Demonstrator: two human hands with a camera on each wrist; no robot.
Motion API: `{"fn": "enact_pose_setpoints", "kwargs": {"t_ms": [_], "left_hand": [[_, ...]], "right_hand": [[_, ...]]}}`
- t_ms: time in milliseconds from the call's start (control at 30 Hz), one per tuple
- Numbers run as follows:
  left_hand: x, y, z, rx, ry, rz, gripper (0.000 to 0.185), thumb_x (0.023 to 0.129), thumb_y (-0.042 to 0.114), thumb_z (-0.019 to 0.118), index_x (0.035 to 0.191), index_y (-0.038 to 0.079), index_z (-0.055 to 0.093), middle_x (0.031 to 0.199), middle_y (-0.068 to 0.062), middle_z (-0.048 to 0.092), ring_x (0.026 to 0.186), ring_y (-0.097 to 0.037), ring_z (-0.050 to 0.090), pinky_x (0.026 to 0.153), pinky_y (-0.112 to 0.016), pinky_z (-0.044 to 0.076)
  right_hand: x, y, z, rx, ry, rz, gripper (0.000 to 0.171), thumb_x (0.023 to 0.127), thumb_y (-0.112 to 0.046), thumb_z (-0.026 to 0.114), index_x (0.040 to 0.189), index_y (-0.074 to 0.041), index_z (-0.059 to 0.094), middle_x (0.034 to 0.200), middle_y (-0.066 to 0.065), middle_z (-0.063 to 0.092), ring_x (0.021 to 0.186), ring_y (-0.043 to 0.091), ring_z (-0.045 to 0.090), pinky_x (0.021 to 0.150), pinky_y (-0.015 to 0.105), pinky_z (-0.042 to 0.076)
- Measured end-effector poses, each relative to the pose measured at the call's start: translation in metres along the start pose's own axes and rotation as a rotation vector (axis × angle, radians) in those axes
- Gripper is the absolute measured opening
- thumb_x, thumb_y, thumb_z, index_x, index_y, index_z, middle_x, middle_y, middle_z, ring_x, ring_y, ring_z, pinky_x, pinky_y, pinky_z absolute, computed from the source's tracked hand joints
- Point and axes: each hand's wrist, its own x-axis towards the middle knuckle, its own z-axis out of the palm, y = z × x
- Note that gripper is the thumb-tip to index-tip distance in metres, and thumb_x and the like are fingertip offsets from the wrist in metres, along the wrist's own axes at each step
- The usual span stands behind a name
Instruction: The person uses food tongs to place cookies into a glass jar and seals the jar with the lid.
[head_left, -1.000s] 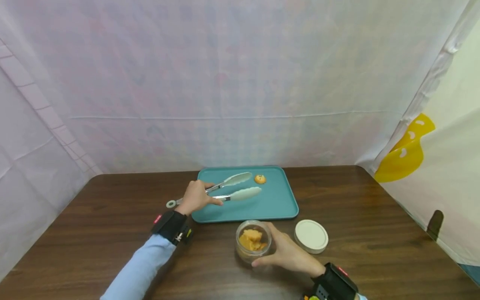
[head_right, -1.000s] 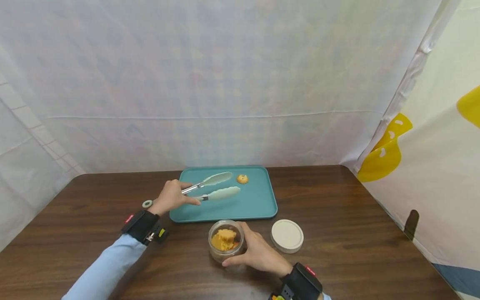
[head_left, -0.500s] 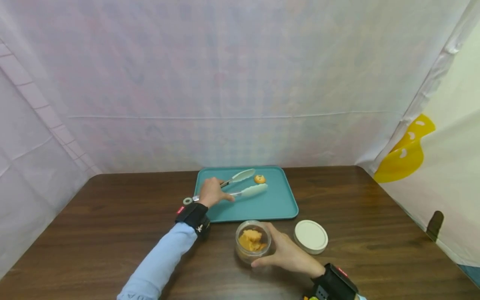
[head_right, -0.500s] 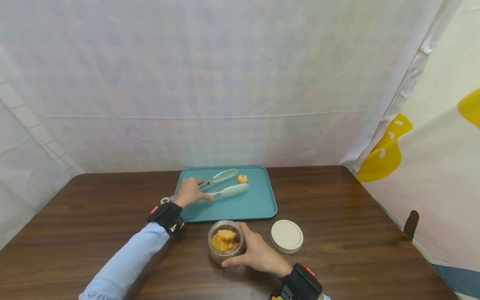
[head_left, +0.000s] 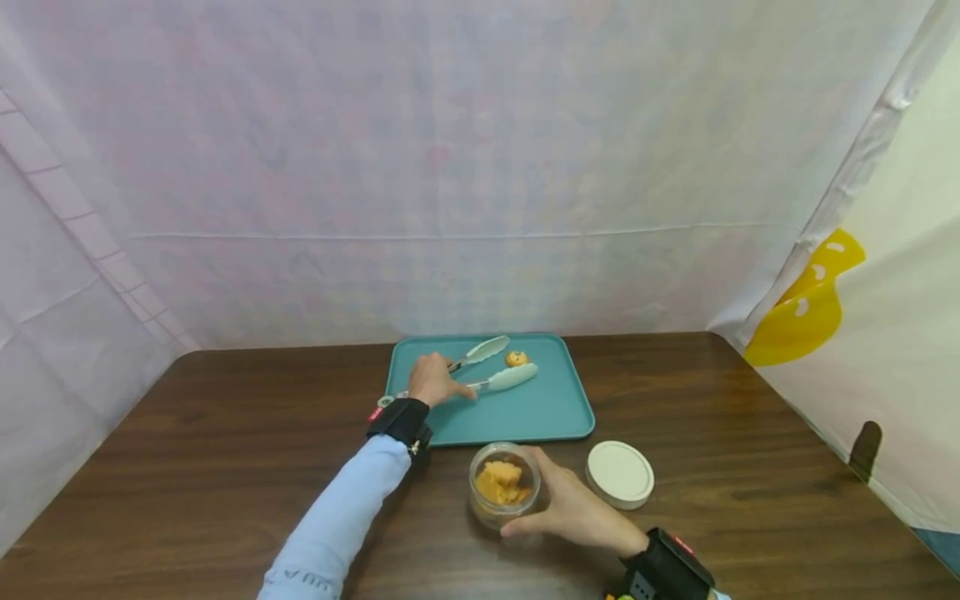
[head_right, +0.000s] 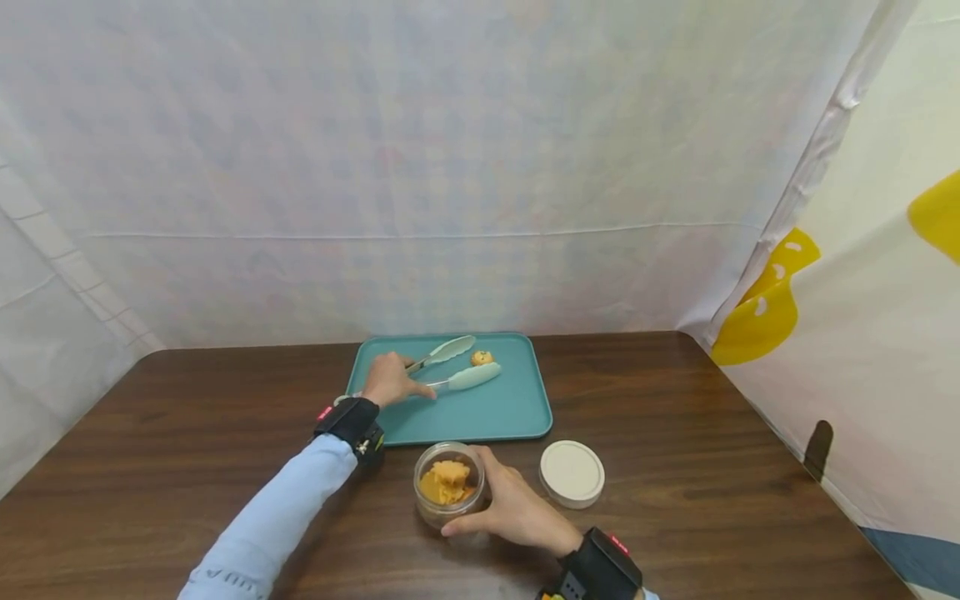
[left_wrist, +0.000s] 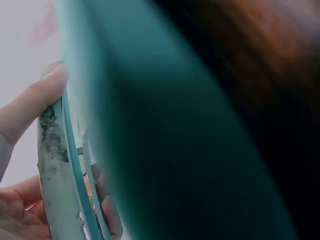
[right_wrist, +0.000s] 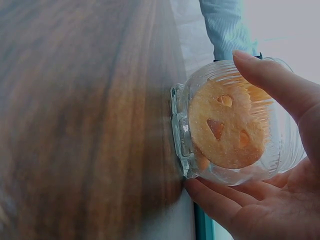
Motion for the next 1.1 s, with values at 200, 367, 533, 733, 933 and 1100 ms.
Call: {"fn": "enact_pose_setpoints", "kwargs": {"t_ms": [200,367,533,733,933,1100], "left_hand": [[0.002,0.002,0.001,-0.010,-0.022,-0.021,0.053,0.056,0.030,0.084,0.051,0.014,0.035,0.053,0.003,0.014,0.046,-0.011,0.020,0.044,-0.024,0.019],[0.004,0.003,0.003,-0.014,-0.031,-0.039,0.062,0.056,0.029,0.084,0.051,0.016,0.024,0.055,0.003,0.011,0.046,-0.010,0.014,0.043,-0.023,0.017],[0.006,0.004,0.005,-0.009,-0.033,-0.064,0.054,0.056,0.028,0.084,0.049,0.014,0.032,0.053,0.004,0.014,0.045,-0.010,0.017,0.042,-0.023,0.019],[0.007,0.005,0.005,0.006,-0.026,-0.091,0.034,0.055,0.027,0.085,0.061,0.006,0.059,0.049,0.001,0.037,0.047,-0.012,0.030,0.042,-0.023,0.026],[0.002,0.009,0.001,0.008,-0.023,-0.092,0.032,0.058,0.024,0.083,0.056,0.006,0.057,0.047,0.001,0.034,0.045,-0.012,0.028,0.041,-0.023,0.025],[0.001,0.011,0.000,0.026,-0.015,-0.089,0.035,0.060,0.024,0.082,0.051,0.008,0.053,0.047,0.002,0.028,0.045,-0.012,0.026,0.041,-0.023,0.024]], "right_hand": [[0.001,0.000,0.002,-0.009,0.011,-0.006,0.077,0.068,-0.039,0.074,0.131,-0.017,0.034,0.122,0.001,0.050,0.108,0.021,0.050,0.087,0.038,0.041],[0.001,0.001,0.002,-0.014,0.012,-0.005,0.077,0.068,-0.039,0.074,0.131,-0.018,0.034,0.122,0.001,0.050,0.108,0.021,0.050,0.086,0.039,0.041],[0.001,0.000,0.002,-0.005,0.007,-0.004,0.076,0.069,-0.038,0.074,0.131,-0.019,0.035,0.123,0.001,0.050,0.109,0.021,0.050,0.087,0.039,0.041],[0.001,0.000,0.002,-0.003,0.005,0.000,0.076,0.069,-0.038,0.074,0.130,-0.019,0.035,0.122,0.001,0.050,0.109,0.021,0.050,0.087,0.039,0.041],[0.000,0.000,0.001,-0.003,0.003,0.008,0.077,0.069,-0.040,0.074,0.131,-0.018,0.034,0.123,0.002,0.050,0.109,0.022,0.050,0.087,0.041,0.041],[-0.001,-0.001,0.000,-0.025,0.014,-0.011,0.077,0.067,-0.043,0.074,0.130,-0.018,0.036,0.120,0.001,0.052,0.107,0.020,0.051,0.086,0.038,0.041]]}}
